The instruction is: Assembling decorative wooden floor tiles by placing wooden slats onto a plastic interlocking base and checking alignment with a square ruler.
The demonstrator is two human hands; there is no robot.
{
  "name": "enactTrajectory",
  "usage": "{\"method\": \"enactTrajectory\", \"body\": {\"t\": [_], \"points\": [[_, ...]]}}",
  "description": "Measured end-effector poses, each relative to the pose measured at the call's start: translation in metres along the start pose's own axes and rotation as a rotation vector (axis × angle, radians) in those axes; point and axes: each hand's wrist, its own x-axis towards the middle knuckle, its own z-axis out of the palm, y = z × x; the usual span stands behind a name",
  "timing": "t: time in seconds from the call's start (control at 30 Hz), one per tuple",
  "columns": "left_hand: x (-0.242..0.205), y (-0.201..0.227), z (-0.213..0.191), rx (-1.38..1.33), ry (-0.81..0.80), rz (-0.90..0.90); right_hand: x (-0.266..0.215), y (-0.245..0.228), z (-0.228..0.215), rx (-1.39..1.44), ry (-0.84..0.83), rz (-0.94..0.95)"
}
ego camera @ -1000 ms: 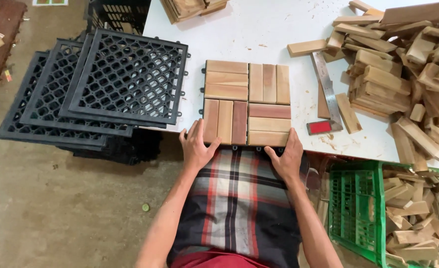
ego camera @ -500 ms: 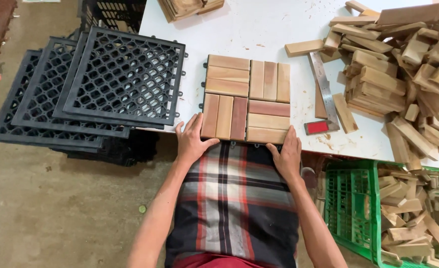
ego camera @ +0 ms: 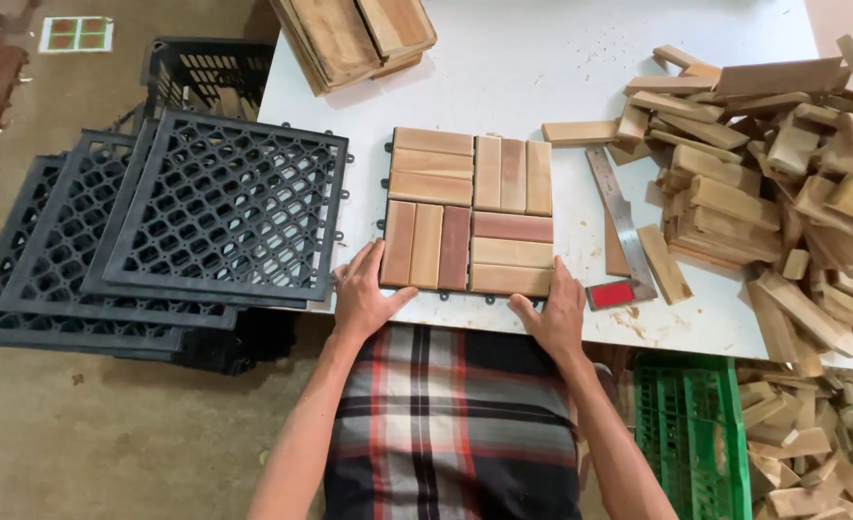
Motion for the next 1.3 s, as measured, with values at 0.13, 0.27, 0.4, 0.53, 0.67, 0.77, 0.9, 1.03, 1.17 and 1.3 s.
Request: {"method": "enactTrajectory", "body": {"t": [0.13, 0.27, 0.4, 0.53, 0.67, 0.77, 0.9, 1.03, 1.17, 1.3], "points": [[-0.006, -0.004, 0.006, 0.032, 0.040, 0.018, 0.002, -0.014, -0.003, -0.043, -0.002, -0.053], [0.005, -0.008, 0.018, 0.028, 0.181, 0.056, 0.013, -0.014, 0.002, -0.039, 0.053, -0.044], [0.002, -0.004, 0.020, 0.003, 0.197, -0.039, 0.012, -0.015, 0.006, -0.039, 0.107, -0.054], [0.011, 0.005, 0.017, -0.047, 0.193, -0.079, -0.010, -0.024, 0.026, -0.028, 0.227, -0.034], [0.023, 0.031, 0.004, -0.293, 0.279, -0.158, -0.066, -0.074, 0.029, 0.054, 0.288, -0.191], [0.023, 0.027, 0.004, -0.433, 0.314, -0.129, -0.077, -0.083, 0.026, 0.173, 0.271, -0.249], [0.019, 0.015, 0.019, -0.267, 0.325, -0.090, -0.017, -0.037, 0.029, 0.189, 0.398, -0.100], [0.019, 0.011, 0.025, -0.055, 0.254, -0.028, 0.073, -0.029, -0.002, 0.246, 0.265, 0.085], [0.024, 0.013, 0.019, -0.071, 0.174, 0.016, 0.124, -0.008, -0.007, 0.184, 0.141, 0.050], [0.029, 0.021, 0.009, -0.023, 0.042, 0.069, 0.118, -0.002, 0.005, 0.286, 0.249, 0.026]]}}
